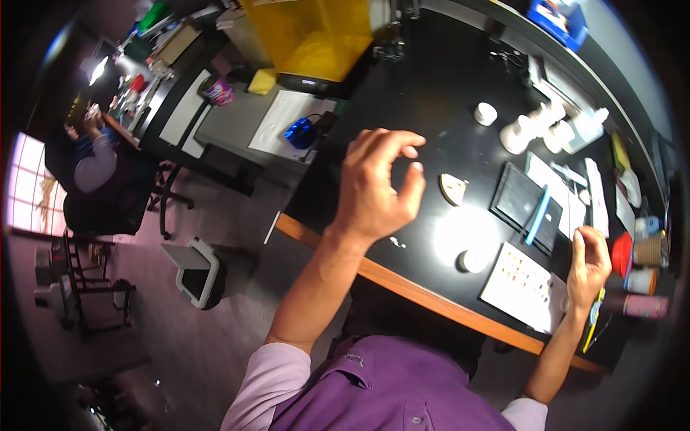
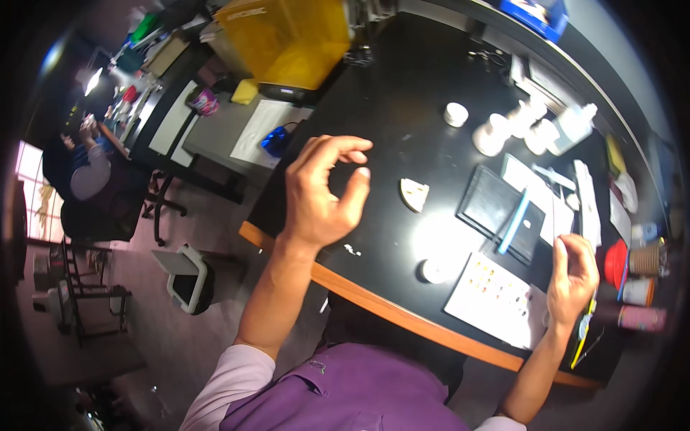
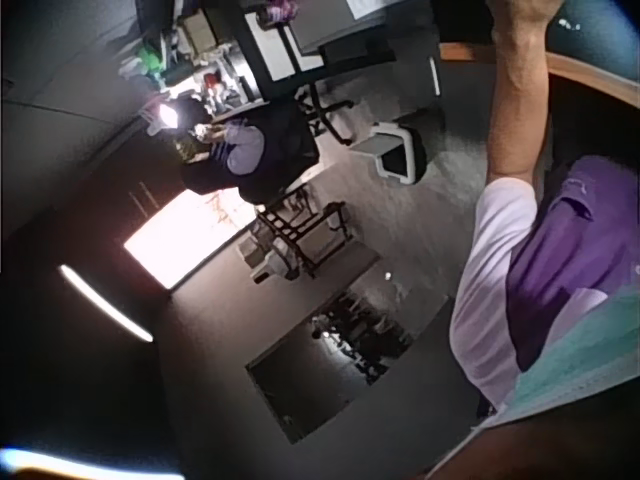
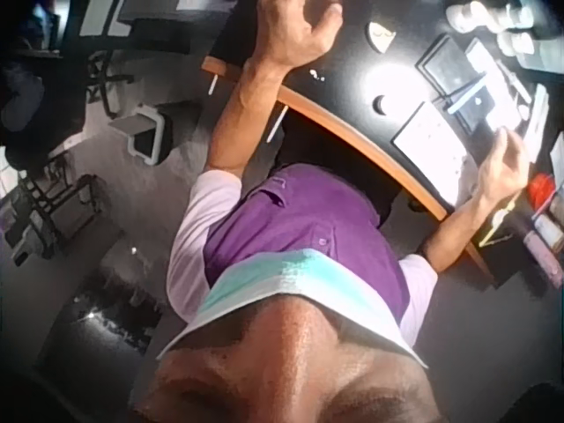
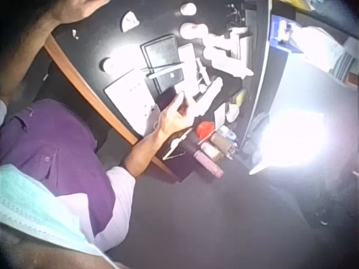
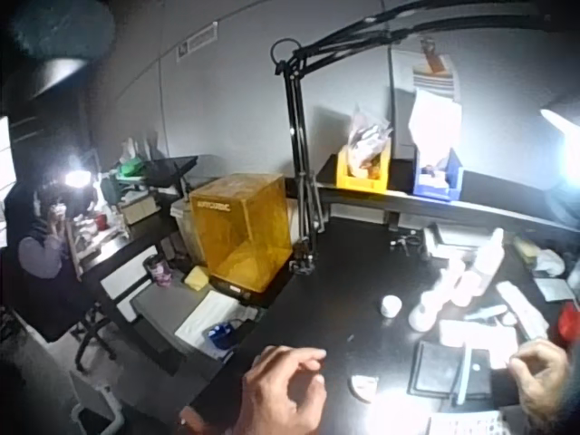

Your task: The person fits a dental crown onto a dental model, sets up a ceramic palette on the desk, and applies liquid to the crown held with tweezers using a brush.

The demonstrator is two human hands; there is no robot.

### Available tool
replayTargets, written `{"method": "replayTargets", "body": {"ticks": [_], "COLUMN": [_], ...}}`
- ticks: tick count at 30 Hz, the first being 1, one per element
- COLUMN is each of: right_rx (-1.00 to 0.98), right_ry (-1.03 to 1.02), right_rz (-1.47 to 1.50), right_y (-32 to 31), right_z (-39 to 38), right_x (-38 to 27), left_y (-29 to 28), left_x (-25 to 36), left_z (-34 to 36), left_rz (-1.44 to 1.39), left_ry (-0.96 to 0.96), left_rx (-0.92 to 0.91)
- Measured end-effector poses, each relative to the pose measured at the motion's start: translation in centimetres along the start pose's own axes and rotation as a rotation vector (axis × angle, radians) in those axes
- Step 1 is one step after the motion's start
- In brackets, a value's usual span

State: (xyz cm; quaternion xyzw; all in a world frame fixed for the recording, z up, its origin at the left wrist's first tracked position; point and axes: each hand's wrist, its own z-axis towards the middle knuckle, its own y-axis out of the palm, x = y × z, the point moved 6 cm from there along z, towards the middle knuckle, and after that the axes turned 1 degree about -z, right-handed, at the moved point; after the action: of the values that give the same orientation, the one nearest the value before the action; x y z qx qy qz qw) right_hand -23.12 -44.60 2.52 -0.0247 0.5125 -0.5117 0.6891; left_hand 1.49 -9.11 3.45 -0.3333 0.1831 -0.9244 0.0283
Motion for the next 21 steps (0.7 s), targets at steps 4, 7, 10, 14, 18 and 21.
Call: {"method": "replayTargets", "body": {"ticks": [4, 7, 10, 14, 18, 21], "right_rx": [0.034, 0.044, 0.031, 0.022, 0.019, 0.025], "right_ry": [-0.025, -0.071, -0.102, -0.12, -0.116, -0.144], "right_rz": [-0.043, -0.028, -0.06, -0.062, -0.067, -0.067], "right_y": [0.2, 0.7, 0.7, 1.0, 1.1, 1.1], "right_z": [0.2, 0.5, 0.4, 0.4, 0.3, 0.4], "right_x": [-1.2, -2.8, -3.7, -4.5, -4.5, -4.7], "left_y": [0.6, 1.1, 2.4, 3.8, 4.9, 5.3], "left_x": [-0.3, -0.2, 0.1, 0.5, 0.6, 1.7], "left_z": [-0.1, -0.1, -0.5, -0.9, -0.3, 1.2], "left_rz": [-0.047, -0.02, -0.011, 0.03, -0.025, -0.093], "left_ry": [-0.064, -0.078, -0.063, -0.071, -0.079, -0.087], "left_rx": [-0.083, -0.182, -0.308, -0.473, -0.533, -0.575]}}
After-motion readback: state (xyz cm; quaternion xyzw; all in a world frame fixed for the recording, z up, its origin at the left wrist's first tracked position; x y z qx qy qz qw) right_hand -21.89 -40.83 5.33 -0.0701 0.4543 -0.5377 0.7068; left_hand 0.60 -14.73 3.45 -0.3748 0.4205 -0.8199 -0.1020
